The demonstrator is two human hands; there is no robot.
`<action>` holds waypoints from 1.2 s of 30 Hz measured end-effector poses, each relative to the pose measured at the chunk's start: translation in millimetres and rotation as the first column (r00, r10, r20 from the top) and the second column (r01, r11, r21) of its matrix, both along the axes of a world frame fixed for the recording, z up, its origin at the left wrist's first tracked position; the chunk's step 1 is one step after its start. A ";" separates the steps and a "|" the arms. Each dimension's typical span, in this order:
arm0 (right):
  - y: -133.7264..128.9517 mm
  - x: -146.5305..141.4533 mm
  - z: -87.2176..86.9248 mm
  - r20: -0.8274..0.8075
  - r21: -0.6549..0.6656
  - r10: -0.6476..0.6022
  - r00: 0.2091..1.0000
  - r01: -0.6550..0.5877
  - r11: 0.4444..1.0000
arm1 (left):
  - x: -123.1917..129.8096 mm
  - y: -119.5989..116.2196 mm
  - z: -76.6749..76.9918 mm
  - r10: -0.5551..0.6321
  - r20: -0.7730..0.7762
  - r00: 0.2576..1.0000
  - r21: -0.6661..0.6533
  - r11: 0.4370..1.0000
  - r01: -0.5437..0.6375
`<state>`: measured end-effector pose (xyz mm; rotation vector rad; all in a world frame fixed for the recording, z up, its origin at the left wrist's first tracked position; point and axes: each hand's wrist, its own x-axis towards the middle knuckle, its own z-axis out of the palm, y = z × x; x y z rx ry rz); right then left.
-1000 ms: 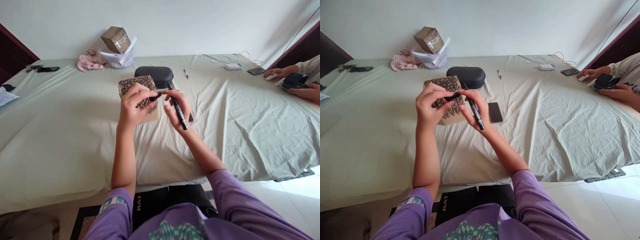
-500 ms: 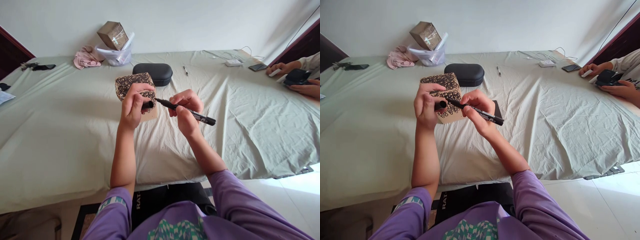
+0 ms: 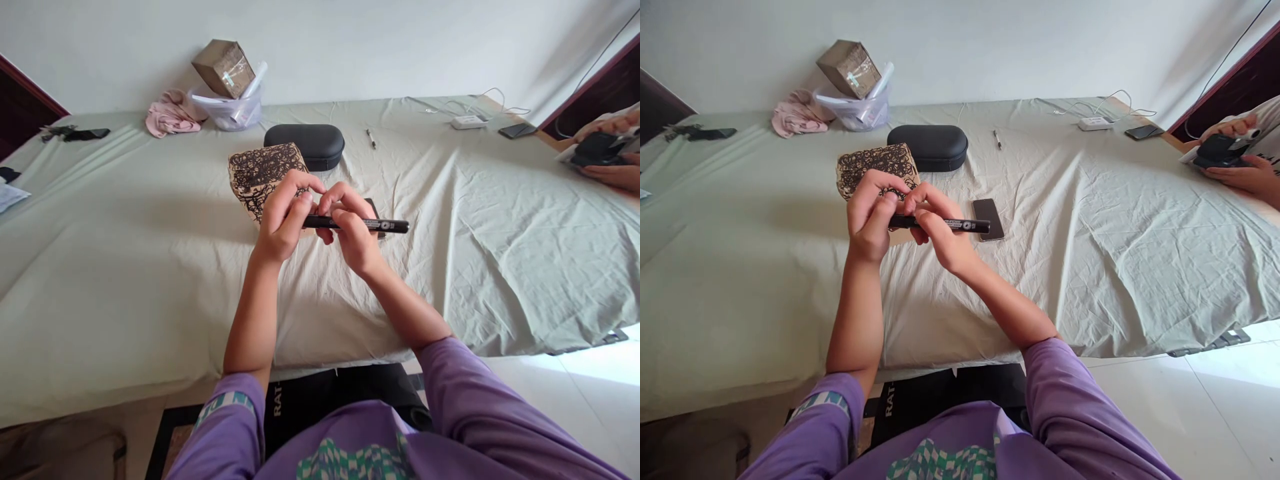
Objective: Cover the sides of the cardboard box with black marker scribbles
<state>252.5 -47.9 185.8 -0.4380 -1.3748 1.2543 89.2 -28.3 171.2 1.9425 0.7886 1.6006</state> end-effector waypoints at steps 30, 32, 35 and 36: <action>125.1 60.3 -102.0 0.961 0.140 -0.250 0.116 0.578 0.804 | -129.7 89.8 -115.6 0.124 -0.041 0.991 -0.466 0.876 -0.128; 126.9 69.8 -100.8 0.980 0.187 -0.182 -0.080 0.680 0.709 | -132.5 96.7 -119.9 0.122 -0.036 0.992 -0.452 0.883 -0.125; 132.5 83.2 -103.4 0.992 0.114 -0.042 -0.116 0.718 0.686 | -133.6 108.0 -126.4 0.124 -0.014 0.992 -0.468 0.876 -0.116; 135.2 87.2 -105.5 0.994 0.097 -0.039 -0.098 0.708 0.700 | -132.9 110.3 -127.5 0.121 -0.006 0.993 -0.475 0.873 -0.110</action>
